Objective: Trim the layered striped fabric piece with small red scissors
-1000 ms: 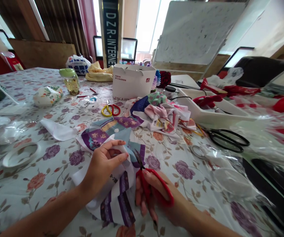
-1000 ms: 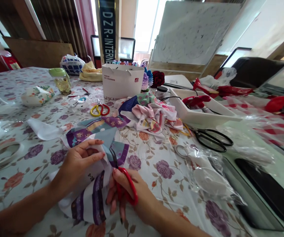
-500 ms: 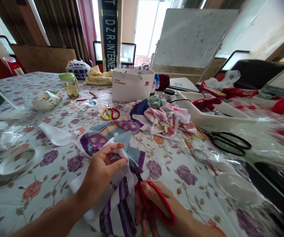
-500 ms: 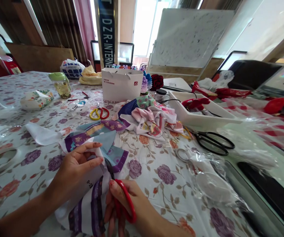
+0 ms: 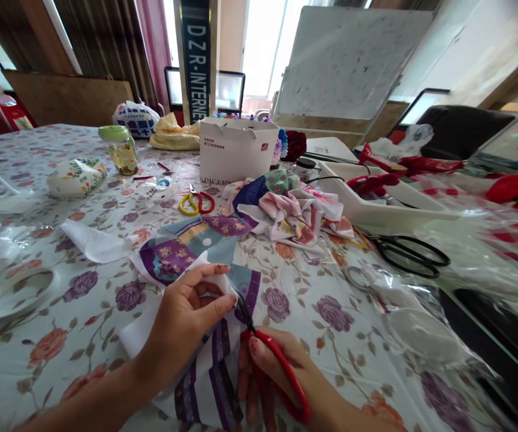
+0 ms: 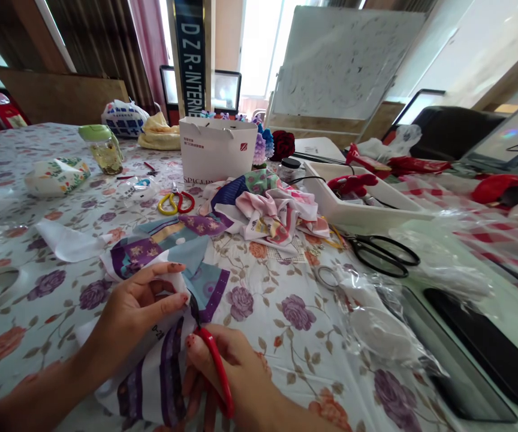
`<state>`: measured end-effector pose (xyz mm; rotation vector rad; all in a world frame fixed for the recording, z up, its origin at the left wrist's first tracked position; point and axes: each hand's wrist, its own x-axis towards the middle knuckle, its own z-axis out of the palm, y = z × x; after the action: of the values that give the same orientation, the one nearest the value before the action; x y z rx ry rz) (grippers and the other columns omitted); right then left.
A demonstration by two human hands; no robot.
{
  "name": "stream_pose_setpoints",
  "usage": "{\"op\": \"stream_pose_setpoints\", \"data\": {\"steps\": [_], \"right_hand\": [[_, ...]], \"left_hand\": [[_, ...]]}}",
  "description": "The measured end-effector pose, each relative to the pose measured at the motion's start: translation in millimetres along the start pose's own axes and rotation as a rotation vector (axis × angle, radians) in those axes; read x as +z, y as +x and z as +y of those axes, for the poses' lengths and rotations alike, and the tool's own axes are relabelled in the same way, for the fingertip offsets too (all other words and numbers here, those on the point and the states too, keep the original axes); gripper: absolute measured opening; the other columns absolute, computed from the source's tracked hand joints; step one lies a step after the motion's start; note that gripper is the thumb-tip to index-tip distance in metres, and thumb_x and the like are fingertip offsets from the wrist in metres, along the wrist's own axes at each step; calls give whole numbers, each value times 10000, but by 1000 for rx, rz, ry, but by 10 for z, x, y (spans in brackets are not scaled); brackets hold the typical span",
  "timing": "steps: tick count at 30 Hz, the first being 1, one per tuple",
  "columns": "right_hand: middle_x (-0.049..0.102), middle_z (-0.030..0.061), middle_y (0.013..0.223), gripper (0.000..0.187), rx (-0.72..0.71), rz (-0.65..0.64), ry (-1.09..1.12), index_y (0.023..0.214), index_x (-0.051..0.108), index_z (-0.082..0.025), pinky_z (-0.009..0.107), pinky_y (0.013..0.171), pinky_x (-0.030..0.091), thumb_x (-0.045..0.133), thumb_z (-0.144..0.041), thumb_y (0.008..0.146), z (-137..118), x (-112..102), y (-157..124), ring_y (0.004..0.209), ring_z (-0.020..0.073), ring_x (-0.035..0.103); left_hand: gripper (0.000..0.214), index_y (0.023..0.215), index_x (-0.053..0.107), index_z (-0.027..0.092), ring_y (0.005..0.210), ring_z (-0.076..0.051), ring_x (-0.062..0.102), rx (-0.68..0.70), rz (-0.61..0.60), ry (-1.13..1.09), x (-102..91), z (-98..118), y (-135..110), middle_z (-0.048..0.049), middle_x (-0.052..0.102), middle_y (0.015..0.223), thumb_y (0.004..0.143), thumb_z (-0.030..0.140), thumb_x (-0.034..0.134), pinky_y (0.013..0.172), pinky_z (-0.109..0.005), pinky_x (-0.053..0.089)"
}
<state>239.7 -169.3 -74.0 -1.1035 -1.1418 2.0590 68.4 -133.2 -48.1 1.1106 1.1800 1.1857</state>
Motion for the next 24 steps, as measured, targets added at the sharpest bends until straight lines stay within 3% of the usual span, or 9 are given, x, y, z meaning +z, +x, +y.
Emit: {"op": "stream_pose_setpoints", "data": {"steps": [5,10,24], "right_hand": [[604,16,598,579,-2,16,1,733,558,-159,151,362,458,618,-735,744,-1,0,-8,455,108,592],[606,10,594,572,-24,-7,16,739,555,-168,158,361,456,631,-734,733,9,8,5,441,105,577],[582,0,588,589,-72,11,-42,756,529,-172,172,376,434,607,-756,740,-11,16,-35,424,86,521]], "left_hand": [[342,1051,688,209,748,-144,635,82,48,85,24,14,-26,-12,702,851,721,219,778,666,-217,524],[366,1095,674,205,723,-160,650,54,-24,99,45,-21,-39,-10,709,796,739,225,756,669,-236,531],[399,1105,654,202,725,-150,647,20,-29,81,70,-48,-99,-4,716,796,729,251,776,664,-219,524]]}}
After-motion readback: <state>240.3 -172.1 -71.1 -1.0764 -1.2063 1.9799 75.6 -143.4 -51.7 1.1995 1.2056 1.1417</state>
